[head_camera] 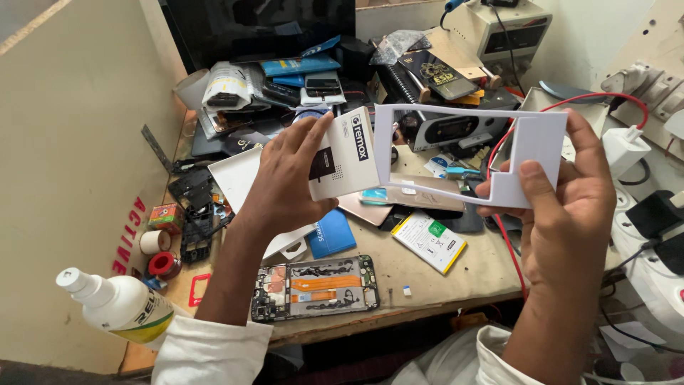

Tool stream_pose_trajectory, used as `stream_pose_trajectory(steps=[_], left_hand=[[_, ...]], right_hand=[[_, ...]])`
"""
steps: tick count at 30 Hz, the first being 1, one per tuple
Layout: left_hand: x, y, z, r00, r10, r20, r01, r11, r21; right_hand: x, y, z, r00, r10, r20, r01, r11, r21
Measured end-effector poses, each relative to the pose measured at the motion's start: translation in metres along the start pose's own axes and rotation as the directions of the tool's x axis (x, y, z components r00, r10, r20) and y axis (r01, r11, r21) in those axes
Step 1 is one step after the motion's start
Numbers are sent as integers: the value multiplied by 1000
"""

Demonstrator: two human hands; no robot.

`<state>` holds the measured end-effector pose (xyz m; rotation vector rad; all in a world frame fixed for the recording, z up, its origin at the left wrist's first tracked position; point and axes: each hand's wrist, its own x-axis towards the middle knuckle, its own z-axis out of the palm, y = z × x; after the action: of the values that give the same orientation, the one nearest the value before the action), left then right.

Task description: The person tests a smartphone by plugging in a charging cable and powering it on, then opens the phone's back cover, removes the battery, and uses a pry tool to work on the internal components on a cluttered workbench.

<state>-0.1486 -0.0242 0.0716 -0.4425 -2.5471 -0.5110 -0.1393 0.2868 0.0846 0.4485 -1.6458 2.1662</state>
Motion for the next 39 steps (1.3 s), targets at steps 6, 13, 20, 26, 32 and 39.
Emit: stream_pose_trajectory(steps=[6,13,20,26,32,39], left_hand=[[-6,8,-5,996,80,-39,-79,996,35],[-7,28,-3,994,104,-23,-102,993,60],[-13,55,8,987,145,-72,-140,988,59],[-22,54,12,988,111,-111,-95,985,141],[-63,-10,-23,755,-536,-378,577,816,-3],[-64,-57,11,532,-830,-168,831,550,-89]], right_hand=[[-6,-13,0,994,11,106,8,983,-181],[-4,5,7,995,38,93,-14,968,-250],[-17,56,65,978,-69,199,110,972,-206],[-17,78,68,960,26,278,45,969,-244],[30,62,46,984,52,169,-25,988,-154],[61,61,49,972,47,232,-59,997,45]])
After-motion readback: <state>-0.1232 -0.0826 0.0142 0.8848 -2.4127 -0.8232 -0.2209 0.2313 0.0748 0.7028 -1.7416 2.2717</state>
